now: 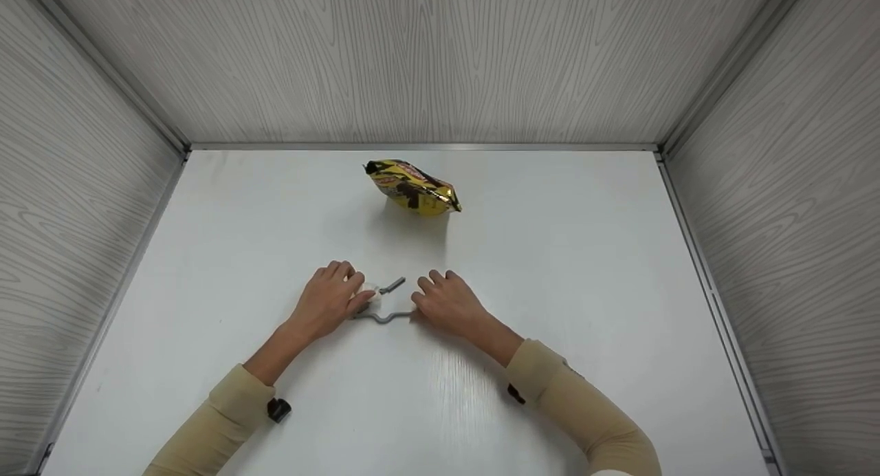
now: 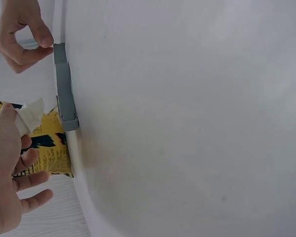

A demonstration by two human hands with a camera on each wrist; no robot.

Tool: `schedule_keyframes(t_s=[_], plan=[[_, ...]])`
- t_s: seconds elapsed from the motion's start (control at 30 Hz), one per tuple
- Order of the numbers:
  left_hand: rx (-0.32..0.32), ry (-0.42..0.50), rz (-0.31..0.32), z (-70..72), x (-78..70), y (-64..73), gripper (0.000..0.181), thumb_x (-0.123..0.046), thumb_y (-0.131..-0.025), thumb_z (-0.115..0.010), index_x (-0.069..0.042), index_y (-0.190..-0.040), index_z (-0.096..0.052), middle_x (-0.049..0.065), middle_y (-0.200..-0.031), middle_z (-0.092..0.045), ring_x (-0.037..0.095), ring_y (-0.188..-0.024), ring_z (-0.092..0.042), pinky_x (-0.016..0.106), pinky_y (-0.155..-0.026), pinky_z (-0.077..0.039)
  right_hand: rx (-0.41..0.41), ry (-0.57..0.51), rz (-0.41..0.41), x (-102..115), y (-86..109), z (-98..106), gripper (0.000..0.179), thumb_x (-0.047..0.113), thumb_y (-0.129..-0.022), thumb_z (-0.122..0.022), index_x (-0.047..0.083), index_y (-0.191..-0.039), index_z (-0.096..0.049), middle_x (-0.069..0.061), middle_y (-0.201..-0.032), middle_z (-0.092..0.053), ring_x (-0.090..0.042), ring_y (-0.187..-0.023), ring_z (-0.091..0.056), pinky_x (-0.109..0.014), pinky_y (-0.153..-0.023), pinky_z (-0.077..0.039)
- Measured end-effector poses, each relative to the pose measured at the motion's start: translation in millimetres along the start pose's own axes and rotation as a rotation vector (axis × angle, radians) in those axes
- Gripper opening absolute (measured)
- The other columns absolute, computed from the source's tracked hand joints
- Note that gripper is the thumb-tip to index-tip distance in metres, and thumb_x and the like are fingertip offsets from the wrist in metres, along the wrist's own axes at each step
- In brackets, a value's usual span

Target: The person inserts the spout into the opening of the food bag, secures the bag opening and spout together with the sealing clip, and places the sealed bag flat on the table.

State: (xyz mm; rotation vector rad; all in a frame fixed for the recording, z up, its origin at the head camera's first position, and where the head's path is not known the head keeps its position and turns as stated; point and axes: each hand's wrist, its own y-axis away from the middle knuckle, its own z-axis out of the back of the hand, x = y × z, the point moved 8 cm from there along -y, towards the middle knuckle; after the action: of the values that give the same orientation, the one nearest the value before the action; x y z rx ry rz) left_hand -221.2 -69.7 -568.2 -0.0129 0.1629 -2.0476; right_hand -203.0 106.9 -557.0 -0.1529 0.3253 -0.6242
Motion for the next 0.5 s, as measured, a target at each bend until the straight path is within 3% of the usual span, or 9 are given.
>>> schedule_keyframes(t_s=[0.27,0.5], plan=[[-0.036,-0.016,-0.011,5.1,1.4,2.3,0.043,-0.052,-0.109,-0.048,-0.011,-0.111,-0.063,0.011,-0.112,-0.063,0.029,-0.106,-0.060,0.046,-0.094,-0.056,-0.092,-0.007,-0.038,-10.2,-6.6,26.0,0.033,0.048,-0.093,-0.078,0.017,-0.087,-0.070,-0.001,-0.088,-0.066,-0.021,-0.080,-0.062,-0.034,-0.069,-0.057],[-0.026,-0.015,-0.012,5.9,1.3,3.1,0.044,-0.051,-0.110,-0.049,-0.010,-0.113,-0.064,0.012,-0.113,-0.064,0.030,-0.109,-0.062,0.047,-0.096,-0.056,-0.151,-0.037,-0.089,-20.1,-15.5,46.8,0.029,0.046,-0.095,-0.078,0.017,-0.091,-0.073,-0.001,-0.089,-0.066,-0.021,-0.082,-0.063,-0.036,-0.070,-0.058]])
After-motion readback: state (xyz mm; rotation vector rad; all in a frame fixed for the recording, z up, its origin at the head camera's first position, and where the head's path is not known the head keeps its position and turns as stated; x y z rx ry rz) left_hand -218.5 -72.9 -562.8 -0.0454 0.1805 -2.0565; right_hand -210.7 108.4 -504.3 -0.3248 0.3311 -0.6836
